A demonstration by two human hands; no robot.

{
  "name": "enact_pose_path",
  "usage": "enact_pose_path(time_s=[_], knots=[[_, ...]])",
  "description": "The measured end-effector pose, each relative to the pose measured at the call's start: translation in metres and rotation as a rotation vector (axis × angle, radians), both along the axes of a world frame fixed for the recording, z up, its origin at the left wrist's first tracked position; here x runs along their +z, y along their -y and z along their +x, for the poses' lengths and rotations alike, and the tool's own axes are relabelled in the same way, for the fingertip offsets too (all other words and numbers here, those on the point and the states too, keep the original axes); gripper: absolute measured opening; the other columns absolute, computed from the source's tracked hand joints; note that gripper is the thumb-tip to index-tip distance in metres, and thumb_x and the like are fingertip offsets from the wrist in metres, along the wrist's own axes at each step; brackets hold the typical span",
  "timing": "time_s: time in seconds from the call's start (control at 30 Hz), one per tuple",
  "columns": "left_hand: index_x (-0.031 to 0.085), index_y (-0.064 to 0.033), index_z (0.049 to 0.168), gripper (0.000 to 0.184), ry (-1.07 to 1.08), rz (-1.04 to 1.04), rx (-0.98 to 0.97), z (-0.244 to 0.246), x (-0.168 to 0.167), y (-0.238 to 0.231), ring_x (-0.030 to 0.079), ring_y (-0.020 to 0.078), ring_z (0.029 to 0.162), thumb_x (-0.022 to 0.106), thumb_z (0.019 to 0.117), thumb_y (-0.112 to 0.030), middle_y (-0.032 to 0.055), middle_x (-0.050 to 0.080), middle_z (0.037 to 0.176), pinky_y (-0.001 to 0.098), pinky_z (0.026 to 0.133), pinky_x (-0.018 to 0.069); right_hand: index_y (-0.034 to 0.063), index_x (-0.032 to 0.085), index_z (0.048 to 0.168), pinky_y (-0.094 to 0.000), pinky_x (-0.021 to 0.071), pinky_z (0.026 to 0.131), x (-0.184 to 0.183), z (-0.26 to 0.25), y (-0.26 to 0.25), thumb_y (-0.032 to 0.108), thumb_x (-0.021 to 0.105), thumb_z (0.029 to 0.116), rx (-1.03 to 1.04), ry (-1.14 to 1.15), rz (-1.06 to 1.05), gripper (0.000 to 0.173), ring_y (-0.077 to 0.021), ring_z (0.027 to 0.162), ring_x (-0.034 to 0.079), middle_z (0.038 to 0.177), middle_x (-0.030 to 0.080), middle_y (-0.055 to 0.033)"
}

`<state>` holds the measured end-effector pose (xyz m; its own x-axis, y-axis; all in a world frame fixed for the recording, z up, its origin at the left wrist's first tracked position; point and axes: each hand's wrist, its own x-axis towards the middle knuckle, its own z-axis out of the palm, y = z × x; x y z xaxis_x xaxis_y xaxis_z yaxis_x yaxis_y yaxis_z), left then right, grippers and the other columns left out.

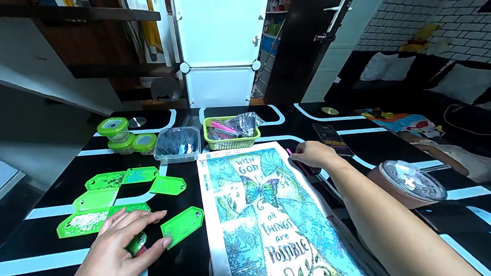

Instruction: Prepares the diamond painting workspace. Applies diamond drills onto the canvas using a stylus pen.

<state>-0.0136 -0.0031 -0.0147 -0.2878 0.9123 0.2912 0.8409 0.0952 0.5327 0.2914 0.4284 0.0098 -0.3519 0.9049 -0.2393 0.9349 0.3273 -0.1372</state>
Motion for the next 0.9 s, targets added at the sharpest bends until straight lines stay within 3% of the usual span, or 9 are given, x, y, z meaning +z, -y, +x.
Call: enact_pose_path(time_s=[0.17, 0.27, 0.33, 0.43, 0.53, 0.6, 0.63, 0.67, 0.9], knots=[[0.078, -0.0168, 0.117, 0.044, -0.011, 0.080, -0.025, -0.003, -0.006, -0.001, 0.067, 0.0181, 0.106, 0.070, 0.0905, -0.051, 0.0047, 0.074, 0.107, 0.0524, 0.108, 0.0409, 0.0048, 0.074, 0.099, -0.0626, 0.0498, 0.079, -0.009, 0.010, -0.012, 0.035, 0.069, 0.0991, -0.027, -0.199, -0.022, 0.031, -0.0358, 0.083, 0.066, 0.086, 0.070, -0.0184], [0.080, -0.0149, 0.084, 0.035, 0.084, 0.228, -0.045, -0.003, -0.005, 0.002, 0.067, 0.0105, 0.096, 0.063, 0.0999, -0.041, -0.0001, 0.075, 0.090, 0.0387, 0.098, 0.0475, 0.0025, 0.073, 0.097, -0.0568, 0.0512, 0.074, -0.013, 0.015, -0.013, 0.029, 0.067, 0.1014, -0.054, -0.333, -0.047, 0.028, -0.0304, 0.073, 0.064, 0.079, 0.068, -0.0158], [0.061, -0.0104, 0.058, 0.054, 0.220, 0.357, -0.010, 0.004, 0.002, 0.005, 0.059, 0.0045, 0.066, 0.051, 0.1071, -0.030, -0.0040, 0.061, 0.060, 0.0279, 0.072, 0.0484, 0.0018, 0.072, 0.096, -0.0543, 0.0507, 0.072, -0.013, 0.018, -0.009, 0.028, 0.066, 0.1020, -0.057, -0.378, -0.059, 0.028, -0.0280, 0.070, 0.062, 0.076, 0.067, -0.0143], [0.051, -0.0206, 0.058, 0.051, 0.387, 0.445, 0.100, 0.014, 0.015, 0.010, 0.047, -0.0081, 0.050, 0.044, 0.1086, -0.024, -0.0169, 0.050, 0.053, 0.0134, 0.049, 0.0390, 0.0010, 0.071, 0.096, -0.0524, 0.0501, 0.070, -0.008, 0.018, 0.000, 0.027, 0.065, 0.1031, -0.050, -0.405, -0.068, 0.028, -0.0269, 0.069, 0.061, 0.077, 0.065, -0.0144], [0.070, -0.0130, 0.100, 0.024, 0.418, 0.338, 0.118, 0.014, 0.020, 0.011, 0.056, -0.0060, 0.059, 0.047, 0.1064, -0.019, -0.0154, 0.065, 0.075, 0.0160, 0.055, 0.0487, 0.0009, 0.071, 0.095, -0.0518, 0.0491, 0.070, -0.009, 0.017, 0.005, 0.027, 0.065, 0.1033, -0.053, -0.426, -0.043, 0.028, -0.0273, 0.071, 0.060, 0.078, 0.064, -0.0149], [0.065, -0.0088, 0.133, 0.036, 0.324, 0.215, 0.090, 0.010, 0.018, 0.009, 0.070, 0.0047, 0.085, 0.053, 0.1049, -0.028, -0.0068, 0.074, 0.097, 0.0376, 0.089, 0.0582, 0.0010, 0.071, 0.094, -0.0545, 0.0493, 0.073, -0.013, 0.018, 0.002, 0.027, 0.065, 0.1028, -0.051, -0.440, -0.016, 0.028, -0.0297, 0.075, 0.062, 0.080, 0.065, -0.0160], [0.064, -0.0111, 0.138, 0.043, 0.269, 0.170, 0.038, 0.005, 0.013, 0.008, 0.069, 0.0115, 0.111, 0.056, 0.1029, -0.036, -0.0034, 0.075, 0.115, 0.0522, 0.111, 0.0437, 0.0011, 0.071, 0.094, -0.0549, 0.0491, 0.072, -0.016, 0.019, 0.001, 0.027, 0.066, 0.1025, -0.050, -0.453, -0.008, 0.028, -0.0300, 0.075, 0.061, 0.080, 0.065, -0.0163], [0.066, -0.0149, 0.136, 0.045, 0.203, 0.153, -0.016, -0.001, 0.007, 0.006, 0.063, 0.0158, 0.124, 0.058, 0.1005, -0.042, -0.0016, 0.072, 0.126, 0.0576, 0.117, 0.0354, 0.0016, 0.071, 0.093, -0.0544, 0.0492, 0.071, -0.018, 0.020, 0.001, 0.027, 0.066, 0.1022, -0.050, -0.464, -0.001, 0.027, -0.0296, 0.073, 0.061, 0.079, 0.065, -0.0160], [0.071, -0.0063, 0.126, 0.053, 0.234, 0.021, -0.287, 0.000, 0.020, 0.005, 0.069, 0.0211, 0.111, 0.081, 0.0860, -0.040, 0.0104, 0.075, 0.116, 0.0537, 0.112, 0.0420, 0.0027, 0.070, 0.091, -0.0524, 0.0499, 0.068, -0.007, 0.015, 0.005, 0.027, 0.067, 0.1017, -0.065, -0.487, -0.003, 0.026, -0.0275, 0.069, 0.061, 0.075, 0.065, -0.0138]])
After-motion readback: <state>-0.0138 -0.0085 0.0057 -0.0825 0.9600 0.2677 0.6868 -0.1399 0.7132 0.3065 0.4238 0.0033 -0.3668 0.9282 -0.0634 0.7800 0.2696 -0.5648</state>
